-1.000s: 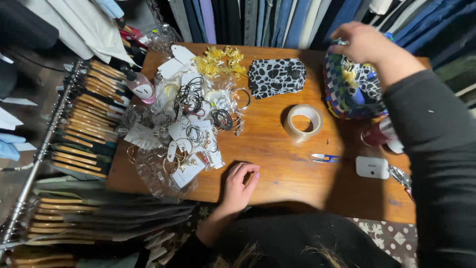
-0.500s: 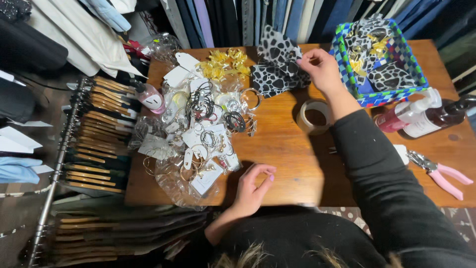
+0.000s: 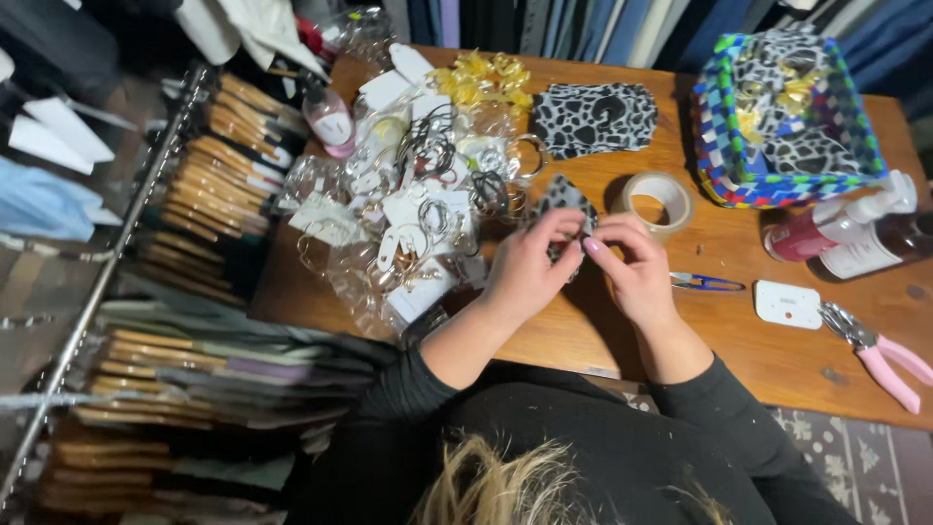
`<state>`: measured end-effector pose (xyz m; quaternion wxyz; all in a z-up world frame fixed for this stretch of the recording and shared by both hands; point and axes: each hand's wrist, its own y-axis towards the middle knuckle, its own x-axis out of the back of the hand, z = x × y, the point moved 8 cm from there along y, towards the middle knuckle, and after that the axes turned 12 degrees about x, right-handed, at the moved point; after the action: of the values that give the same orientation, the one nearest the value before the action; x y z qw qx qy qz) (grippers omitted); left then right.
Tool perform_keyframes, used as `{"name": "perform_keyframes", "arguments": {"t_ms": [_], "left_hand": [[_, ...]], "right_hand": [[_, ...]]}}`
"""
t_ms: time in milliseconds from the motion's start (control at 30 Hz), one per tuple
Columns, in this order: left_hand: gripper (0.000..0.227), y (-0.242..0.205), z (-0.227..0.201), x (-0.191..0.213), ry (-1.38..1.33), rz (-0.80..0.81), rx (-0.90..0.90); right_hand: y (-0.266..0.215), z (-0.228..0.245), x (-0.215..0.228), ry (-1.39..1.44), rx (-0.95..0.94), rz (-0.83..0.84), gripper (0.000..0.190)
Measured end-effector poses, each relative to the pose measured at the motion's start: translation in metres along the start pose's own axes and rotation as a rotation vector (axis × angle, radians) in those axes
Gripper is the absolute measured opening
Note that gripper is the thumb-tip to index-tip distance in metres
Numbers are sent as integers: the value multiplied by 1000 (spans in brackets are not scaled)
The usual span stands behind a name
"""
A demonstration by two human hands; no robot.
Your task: The person places items into patterned small bags and secures them using adhesive tape, also adding decorative bows to some of the packaged items.
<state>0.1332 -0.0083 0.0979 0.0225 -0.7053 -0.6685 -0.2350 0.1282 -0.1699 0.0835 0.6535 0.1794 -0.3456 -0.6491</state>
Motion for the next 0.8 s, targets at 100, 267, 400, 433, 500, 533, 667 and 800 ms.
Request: {"name": "perform_keyframes", "arguments": {"t_ms": [100, 267, 400, 433, 500, 533, 667, 800], "left_hand": [[18, -7, 7, -4, -32, -32, 22], [28, -23, 27, -15, -212, -47, 205], [26, -31, 35, -13, -373, -74, 271], [26, -37, 39, -11, -367, -90, 279], [24, -44, 46, -10, -455, -86, 300], [24, -44, 45, -7, -453, -102, 300], [35, -40, 45, 21, -389, -216, 248], [33, -31, 29, 66, -361, -304, 165]], "right_hand": [[-14, 2, 0, -135, 103, 154, 10], [-17, 7, -3, -134, 184, 250, 10], [-10, 30, -10, -341, 376, 438, 12], [-9, 31, -11, -325, 380, 446, 12], [-5, 39, -15, -421, 498, 495, 13], [1, 42, -16, -411, 508, 502, 13], [13, 61, -27, -481, 673, 581, 10], [28, 71, -36, -479, 761, 579, 12]]}}
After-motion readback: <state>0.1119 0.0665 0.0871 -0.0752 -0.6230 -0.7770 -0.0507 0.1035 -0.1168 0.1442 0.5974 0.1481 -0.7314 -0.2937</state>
